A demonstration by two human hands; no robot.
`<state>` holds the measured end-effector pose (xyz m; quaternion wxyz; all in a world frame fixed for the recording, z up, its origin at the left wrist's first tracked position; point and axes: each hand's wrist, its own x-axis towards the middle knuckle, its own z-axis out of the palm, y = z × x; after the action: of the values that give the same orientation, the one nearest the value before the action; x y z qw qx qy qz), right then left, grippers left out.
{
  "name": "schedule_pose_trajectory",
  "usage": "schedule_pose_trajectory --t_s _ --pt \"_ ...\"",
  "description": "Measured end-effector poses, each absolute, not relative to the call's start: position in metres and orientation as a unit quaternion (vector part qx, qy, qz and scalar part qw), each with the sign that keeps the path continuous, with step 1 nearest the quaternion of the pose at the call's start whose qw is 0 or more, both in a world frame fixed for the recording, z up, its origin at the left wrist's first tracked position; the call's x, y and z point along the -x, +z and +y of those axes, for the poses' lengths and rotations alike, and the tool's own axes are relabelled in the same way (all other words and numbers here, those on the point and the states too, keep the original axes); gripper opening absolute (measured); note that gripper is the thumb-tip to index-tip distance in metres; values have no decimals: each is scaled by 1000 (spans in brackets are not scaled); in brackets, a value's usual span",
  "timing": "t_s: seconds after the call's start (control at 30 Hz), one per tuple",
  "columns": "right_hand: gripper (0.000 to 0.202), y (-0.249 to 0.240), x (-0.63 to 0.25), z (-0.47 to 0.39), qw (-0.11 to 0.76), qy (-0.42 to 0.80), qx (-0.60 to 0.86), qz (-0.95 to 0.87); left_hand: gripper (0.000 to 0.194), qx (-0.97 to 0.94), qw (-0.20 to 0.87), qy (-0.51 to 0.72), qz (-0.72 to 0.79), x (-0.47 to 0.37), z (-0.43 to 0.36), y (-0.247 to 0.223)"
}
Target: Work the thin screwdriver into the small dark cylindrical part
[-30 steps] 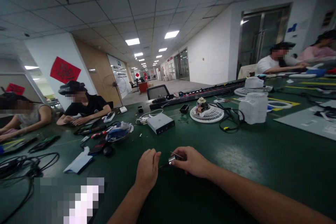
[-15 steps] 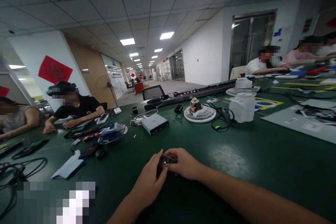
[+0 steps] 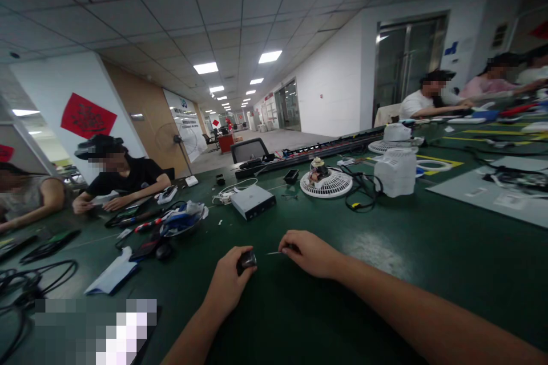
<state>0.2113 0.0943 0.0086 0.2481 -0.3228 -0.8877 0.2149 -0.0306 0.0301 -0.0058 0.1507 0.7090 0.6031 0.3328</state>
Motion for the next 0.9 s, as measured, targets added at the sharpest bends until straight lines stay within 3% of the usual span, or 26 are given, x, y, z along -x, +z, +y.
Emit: schedule_pose_trajectory --t_s 0.4,0.9 --pt "20 9 -199 81 233 70 300 -922 22 -719 175 349 575 7 17 3" --pt "19 14 -199 74 202 105 294 -928 19 -729 158 330 578 6 16 3"
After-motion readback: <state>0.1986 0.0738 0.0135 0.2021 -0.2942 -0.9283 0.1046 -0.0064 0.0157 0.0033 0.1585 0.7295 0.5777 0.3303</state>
